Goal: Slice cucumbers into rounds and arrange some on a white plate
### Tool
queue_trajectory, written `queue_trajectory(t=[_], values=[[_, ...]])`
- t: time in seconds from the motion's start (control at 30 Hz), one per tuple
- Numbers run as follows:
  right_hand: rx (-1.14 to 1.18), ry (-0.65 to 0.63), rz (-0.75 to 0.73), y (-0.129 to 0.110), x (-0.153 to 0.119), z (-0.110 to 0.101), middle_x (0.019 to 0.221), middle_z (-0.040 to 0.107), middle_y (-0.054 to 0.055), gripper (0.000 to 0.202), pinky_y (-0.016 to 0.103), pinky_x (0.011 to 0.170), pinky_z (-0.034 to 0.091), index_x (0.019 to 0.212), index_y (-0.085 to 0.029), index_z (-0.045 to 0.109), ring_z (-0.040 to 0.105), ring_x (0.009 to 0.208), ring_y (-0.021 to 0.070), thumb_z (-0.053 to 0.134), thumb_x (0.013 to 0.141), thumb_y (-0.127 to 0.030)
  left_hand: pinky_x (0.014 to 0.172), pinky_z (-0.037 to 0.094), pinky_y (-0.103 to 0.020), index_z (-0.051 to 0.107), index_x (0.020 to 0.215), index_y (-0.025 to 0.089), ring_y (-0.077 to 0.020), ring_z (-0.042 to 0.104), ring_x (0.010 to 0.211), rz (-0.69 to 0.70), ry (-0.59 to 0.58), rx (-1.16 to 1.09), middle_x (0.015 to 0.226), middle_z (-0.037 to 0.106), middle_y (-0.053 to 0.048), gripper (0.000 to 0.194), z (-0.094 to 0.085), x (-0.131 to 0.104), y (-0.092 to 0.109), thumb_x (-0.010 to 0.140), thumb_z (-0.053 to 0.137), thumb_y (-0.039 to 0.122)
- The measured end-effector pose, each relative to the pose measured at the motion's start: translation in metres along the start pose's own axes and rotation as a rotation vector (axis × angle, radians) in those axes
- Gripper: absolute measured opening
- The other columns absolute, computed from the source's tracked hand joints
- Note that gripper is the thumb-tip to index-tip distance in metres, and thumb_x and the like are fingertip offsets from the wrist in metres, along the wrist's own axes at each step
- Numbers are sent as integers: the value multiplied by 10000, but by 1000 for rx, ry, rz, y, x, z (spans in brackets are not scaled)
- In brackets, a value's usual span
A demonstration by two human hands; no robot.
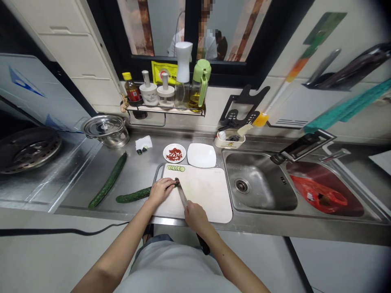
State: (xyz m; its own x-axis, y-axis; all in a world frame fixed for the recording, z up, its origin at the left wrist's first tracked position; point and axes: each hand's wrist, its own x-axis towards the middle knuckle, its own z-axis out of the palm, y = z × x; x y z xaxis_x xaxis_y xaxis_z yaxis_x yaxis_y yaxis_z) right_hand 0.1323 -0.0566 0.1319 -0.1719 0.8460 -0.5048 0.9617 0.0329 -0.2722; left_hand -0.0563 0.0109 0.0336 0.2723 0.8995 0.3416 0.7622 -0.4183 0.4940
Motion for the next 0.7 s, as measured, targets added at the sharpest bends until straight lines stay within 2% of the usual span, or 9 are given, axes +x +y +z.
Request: queue_trajectory(t=[0.7], values=[[-3,31,-25,-11,23,-3,1011,673,167,309,284,762,432,1083,-81,597,628,980,239,354,895,-111,828,497,-312,692,1033,269,-172,609,944,-36,-47,-5,1039,685,-25,229,0,0,0,889,520,310]])
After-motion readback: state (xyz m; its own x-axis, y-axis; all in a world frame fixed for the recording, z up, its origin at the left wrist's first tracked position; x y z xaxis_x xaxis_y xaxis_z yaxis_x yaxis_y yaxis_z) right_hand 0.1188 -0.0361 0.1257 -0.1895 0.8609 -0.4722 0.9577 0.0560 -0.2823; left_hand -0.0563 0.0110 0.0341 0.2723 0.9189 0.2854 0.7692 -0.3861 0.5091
